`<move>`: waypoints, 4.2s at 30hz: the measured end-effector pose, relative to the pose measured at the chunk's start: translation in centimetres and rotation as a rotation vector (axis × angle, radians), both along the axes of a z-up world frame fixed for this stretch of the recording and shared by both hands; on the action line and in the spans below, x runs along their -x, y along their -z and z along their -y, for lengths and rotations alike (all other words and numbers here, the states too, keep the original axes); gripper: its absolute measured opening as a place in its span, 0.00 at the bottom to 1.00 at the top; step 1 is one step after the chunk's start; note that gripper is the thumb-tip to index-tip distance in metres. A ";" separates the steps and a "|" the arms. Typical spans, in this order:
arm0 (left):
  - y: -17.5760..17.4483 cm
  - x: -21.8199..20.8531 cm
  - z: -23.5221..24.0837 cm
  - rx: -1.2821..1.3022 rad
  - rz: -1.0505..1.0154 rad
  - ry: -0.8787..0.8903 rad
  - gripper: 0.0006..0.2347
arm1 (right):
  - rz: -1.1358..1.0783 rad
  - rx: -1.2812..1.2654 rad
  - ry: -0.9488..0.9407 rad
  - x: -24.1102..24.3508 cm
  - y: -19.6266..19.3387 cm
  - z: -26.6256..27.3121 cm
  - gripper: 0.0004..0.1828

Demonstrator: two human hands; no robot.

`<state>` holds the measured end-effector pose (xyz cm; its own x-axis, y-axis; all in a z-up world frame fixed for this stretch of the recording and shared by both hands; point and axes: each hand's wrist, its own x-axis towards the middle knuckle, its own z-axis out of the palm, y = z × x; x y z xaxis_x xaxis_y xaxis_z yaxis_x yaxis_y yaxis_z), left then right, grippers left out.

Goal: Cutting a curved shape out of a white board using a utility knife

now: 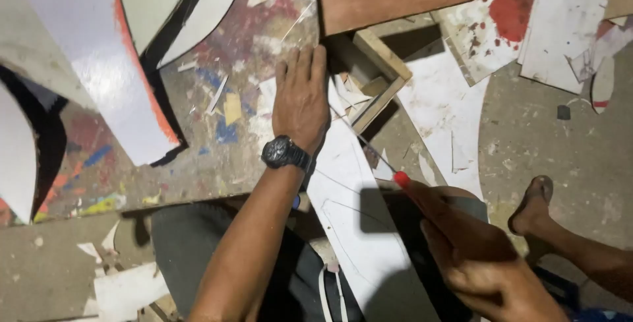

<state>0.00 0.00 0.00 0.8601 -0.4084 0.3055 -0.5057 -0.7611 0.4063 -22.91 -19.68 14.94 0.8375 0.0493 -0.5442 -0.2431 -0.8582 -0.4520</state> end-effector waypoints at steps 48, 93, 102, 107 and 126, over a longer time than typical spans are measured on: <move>0.0 0.0 0.3 0.011 0.250 -0.125 0.10 | 0.530 0.001 -0.137 0.1 -0.9 -3.3 0.29; -0.1 -0.7 0.7 0.009 0.262 -0.097 0.08 | 0.149 0.000 0.192 -0.8 -2.1 -3.3 0.32; 0.1 -0.2 0.3 0.023 0.201 -0.091 0.12 | -0.010 -0.310 0.294 25.7 14.8 17.1 0.25; 0.0 0.1 0.3 0.028 0.165 -0.077 0.12 | 0.120 -0.080 0.245 15.7 12.1 9.0 0.30; -0.4 -0.1 0.3 -0.011 0.179 -0.045 0.18 | 0.695 0.118 -0.311 0.8 1.8 -3.5 0.25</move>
